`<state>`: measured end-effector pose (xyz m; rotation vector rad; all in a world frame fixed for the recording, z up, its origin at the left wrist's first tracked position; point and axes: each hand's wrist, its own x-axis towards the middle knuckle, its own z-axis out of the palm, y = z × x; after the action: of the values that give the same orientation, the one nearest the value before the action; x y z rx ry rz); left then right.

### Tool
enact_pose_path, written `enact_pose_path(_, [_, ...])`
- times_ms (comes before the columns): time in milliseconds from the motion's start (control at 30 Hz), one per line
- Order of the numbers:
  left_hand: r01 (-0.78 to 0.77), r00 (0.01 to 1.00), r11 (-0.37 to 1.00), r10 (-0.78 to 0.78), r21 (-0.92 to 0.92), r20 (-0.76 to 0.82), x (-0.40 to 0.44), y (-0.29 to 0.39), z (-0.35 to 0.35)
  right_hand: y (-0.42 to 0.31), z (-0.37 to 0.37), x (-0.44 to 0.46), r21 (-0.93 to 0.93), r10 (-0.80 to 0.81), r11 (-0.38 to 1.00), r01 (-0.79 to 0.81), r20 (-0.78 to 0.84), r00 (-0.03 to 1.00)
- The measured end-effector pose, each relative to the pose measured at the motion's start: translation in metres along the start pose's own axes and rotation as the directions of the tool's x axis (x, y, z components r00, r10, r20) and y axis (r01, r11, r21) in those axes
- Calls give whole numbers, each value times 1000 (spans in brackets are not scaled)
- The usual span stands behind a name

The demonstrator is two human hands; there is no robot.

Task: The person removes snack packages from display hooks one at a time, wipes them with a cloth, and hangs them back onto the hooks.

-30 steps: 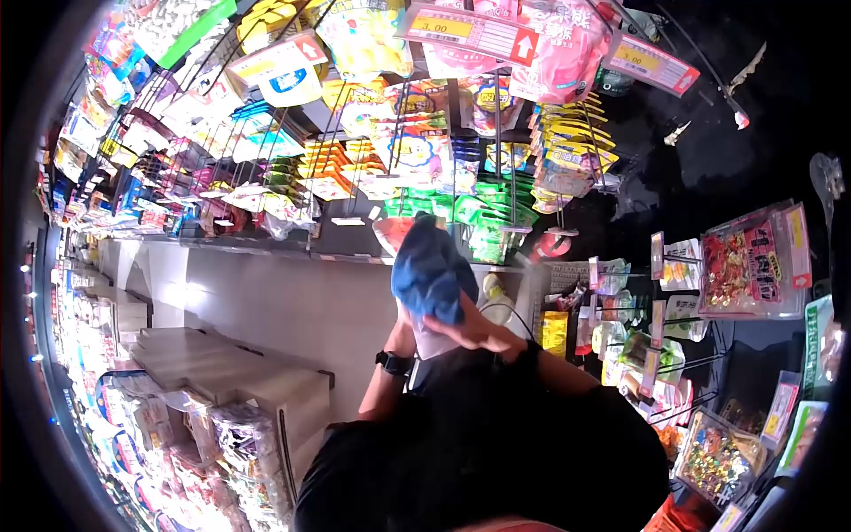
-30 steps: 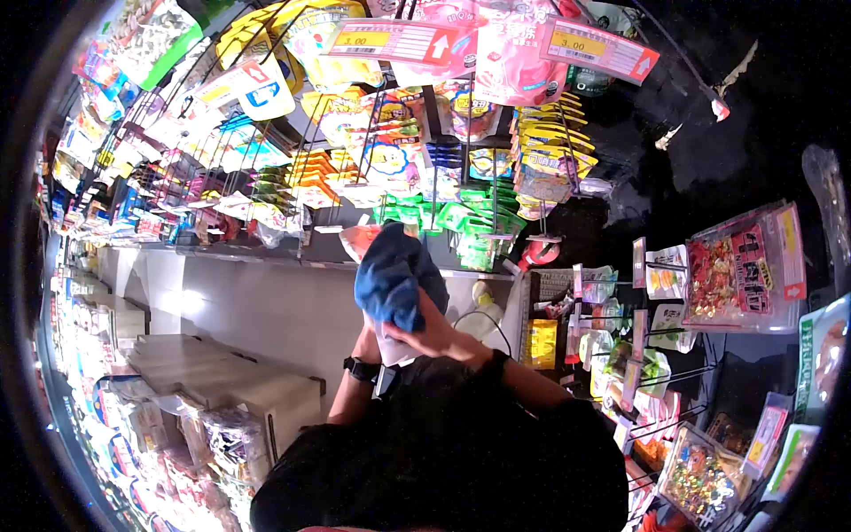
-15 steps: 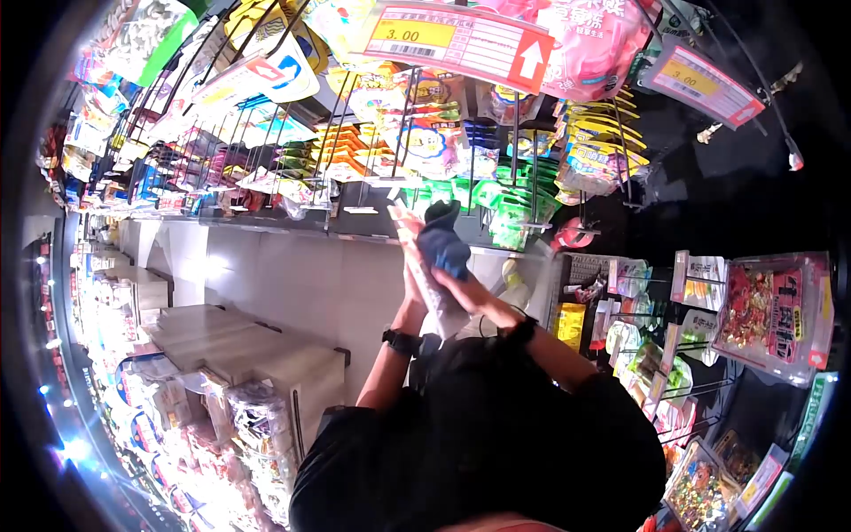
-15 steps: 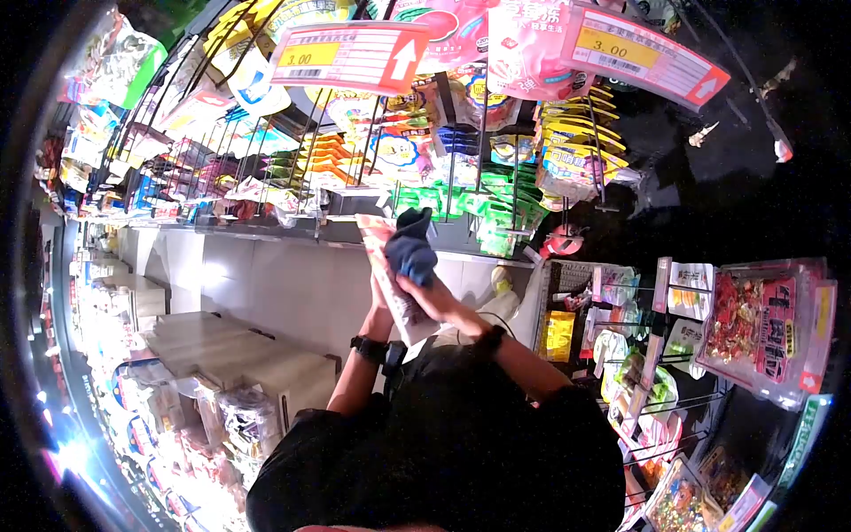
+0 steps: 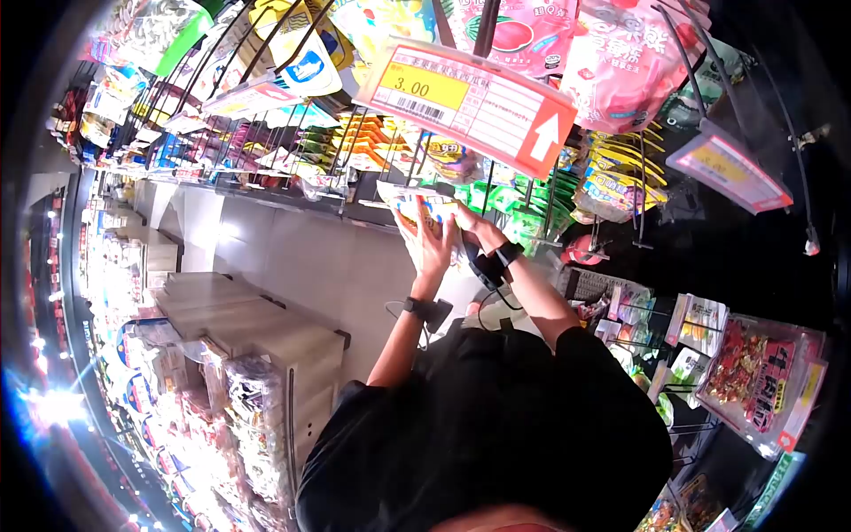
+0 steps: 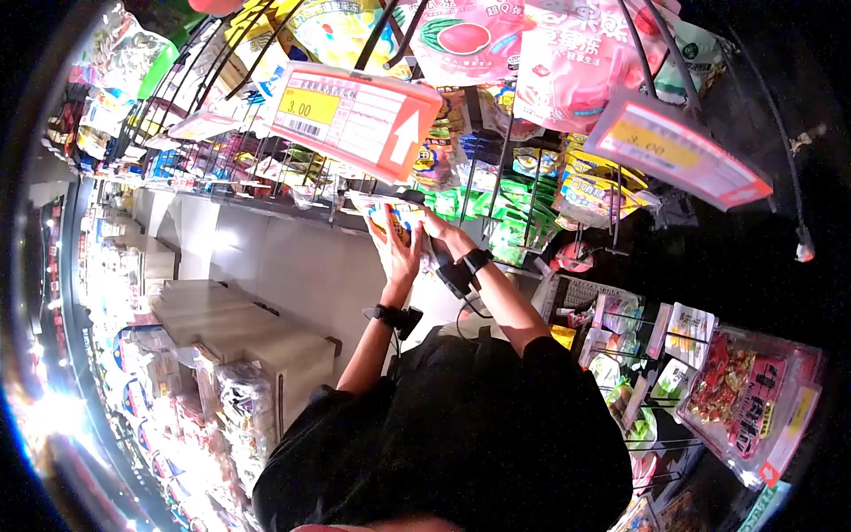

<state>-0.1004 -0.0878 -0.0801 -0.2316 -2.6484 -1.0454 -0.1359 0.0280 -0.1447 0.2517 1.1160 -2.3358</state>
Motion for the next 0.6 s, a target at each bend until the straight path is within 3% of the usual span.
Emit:
enact_pose_path(133, [-53, 999, 991, 53, 124, 0, 3, -6, 12, -8, -5, 13, 64, -56, 996, 56, 1, 998])
enact_pose_path(233, [49, 992, 975, -73, 217, 105, 3, -7, 21, -15, -12, 5, -52, 42, 998, -46, -79, 996])
enact_pose_path(300, [-16, 995, 967, -9, 256, 96, 0, -22, 31, -16, -18, -7, -172, 137, 971, -166, -171, 976])
enact_pose_path(333, [-50, 995, 960, 26, 275, 92, -1, -31, 37, -11, -16, -14, -214, -47, 977, 5, -194, 980])
enact_pose_path(367, [-49, 997, 968, 32, 245, 73, -2, -28, 35, -20, -9, -21, -195, -15, 981, -20, -176, 984])
enact_pose_path(400, [-49, 998, 976, 38, 215, 54, -2, -26, 34, -11, -20, -18, -539, -411, 782, 313, -68, 909])
enact_pose_path(433, [-50, 998, 982, 44, 184, 35, -3, -24, 33, -2, -28, -18, -755, -684, 373, 539, 169, 709])
enact_pose_path(500, [-82, 997, 975, 79, 205, 23, -4, -30, 36, 3, -37, -2, -469, -318, 851, 237, -101, 943])
enact_pose_path(567, [-80, 997, 974, 80, 210, 11, 0, -28, 35, 0, -34, 31, 9, -141, 990, 141, 40, 989])
enact_pose_path(600, [-80, 997, 974, 80, 214, 9, 2, -25, 34, -1, -36, 33, 68, -104, 993, 101, 34, 994])
